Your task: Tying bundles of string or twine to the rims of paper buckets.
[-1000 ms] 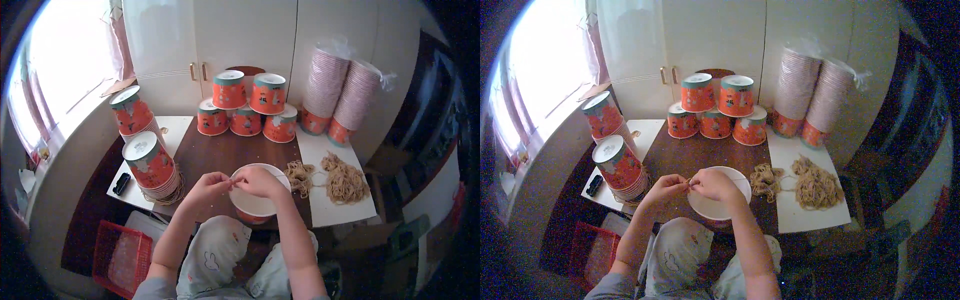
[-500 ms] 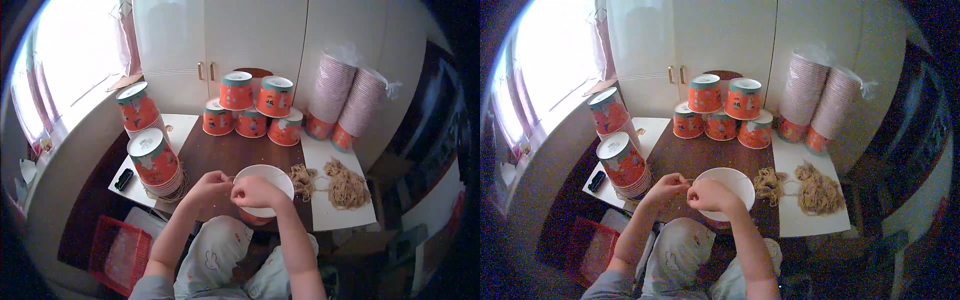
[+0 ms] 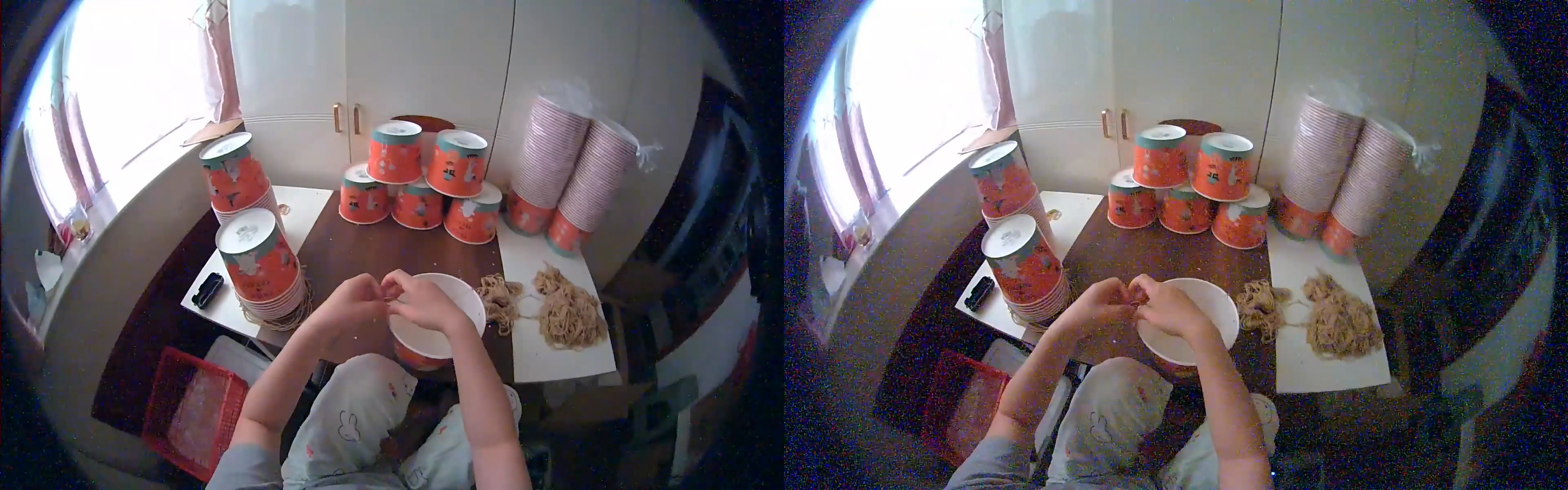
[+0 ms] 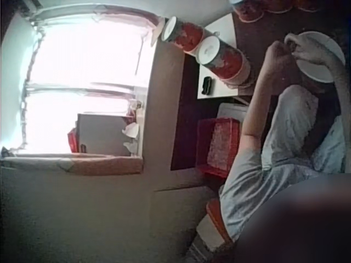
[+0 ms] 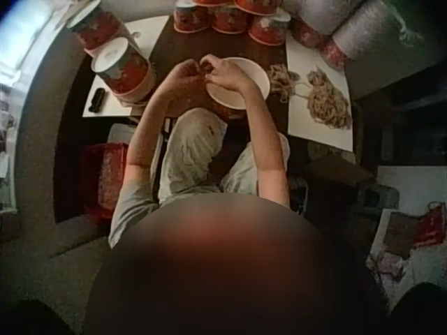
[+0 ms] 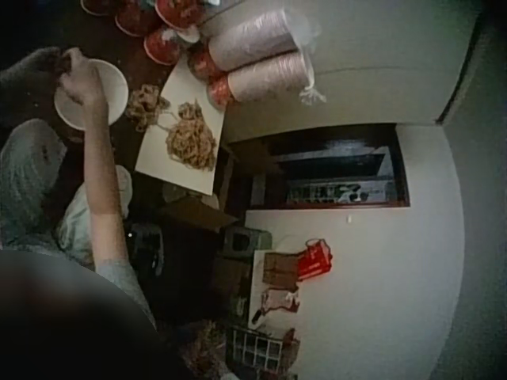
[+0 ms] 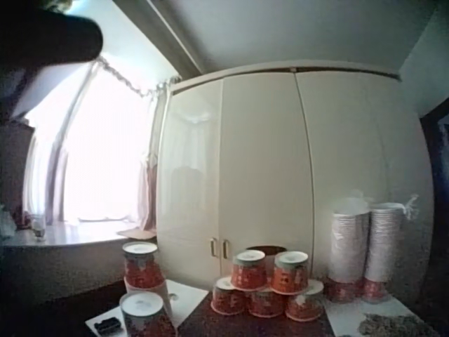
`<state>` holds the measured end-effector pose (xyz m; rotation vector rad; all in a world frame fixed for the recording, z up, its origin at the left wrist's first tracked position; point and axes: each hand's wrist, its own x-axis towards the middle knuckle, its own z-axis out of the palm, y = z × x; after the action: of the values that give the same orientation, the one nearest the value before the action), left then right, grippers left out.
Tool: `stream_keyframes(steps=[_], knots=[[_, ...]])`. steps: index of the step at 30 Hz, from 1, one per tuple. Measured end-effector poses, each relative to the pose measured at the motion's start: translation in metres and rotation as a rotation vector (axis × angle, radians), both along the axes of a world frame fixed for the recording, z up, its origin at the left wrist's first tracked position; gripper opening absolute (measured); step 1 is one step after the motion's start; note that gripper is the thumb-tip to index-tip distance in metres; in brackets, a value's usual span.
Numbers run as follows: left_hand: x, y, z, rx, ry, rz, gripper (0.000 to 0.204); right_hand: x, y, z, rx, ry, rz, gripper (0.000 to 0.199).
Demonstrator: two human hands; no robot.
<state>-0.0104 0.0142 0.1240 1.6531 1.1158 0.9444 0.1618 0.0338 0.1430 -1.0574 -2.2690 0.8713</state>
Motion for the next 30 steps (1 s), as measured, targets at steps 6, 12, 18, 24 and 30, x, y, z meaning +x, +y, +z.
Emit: stream_keyframes(steps=[6, 12, 18, 24, 30], knots=[[-0.007, 0.006, -0.008, -0.138, -0.186, 0.01, 0.021, -0.008, -0.004, 0.004, 0.03, -0.001, -0.021, 0.026], [-0.006, 0.001, 0.002, -0.192, -0.208, 0.029, 0.018, -0.01, -0.001, -0.004, 0.066, 0.0, -0.026, 0.025], [-0.024, -0.002, -0.033, -0.02, -0.097, 0.128, 0.017, -0.003, 0.007, -0.013, -0.028, 0.087, 0.003, 0.026], [-0.002, -0.028, -0.026, 0.048, 0.178, 0.229, 0.025, -0.007, 0.006, -0.012, 0.005, 0.08, -0.024, 0.024], [0.005, -0.024, -0.033, 0.185, 0.261, 0.26, 0.024, -0.004, 0.006, -0.011, -0.042, 0.1, -0.004, 0.023]])
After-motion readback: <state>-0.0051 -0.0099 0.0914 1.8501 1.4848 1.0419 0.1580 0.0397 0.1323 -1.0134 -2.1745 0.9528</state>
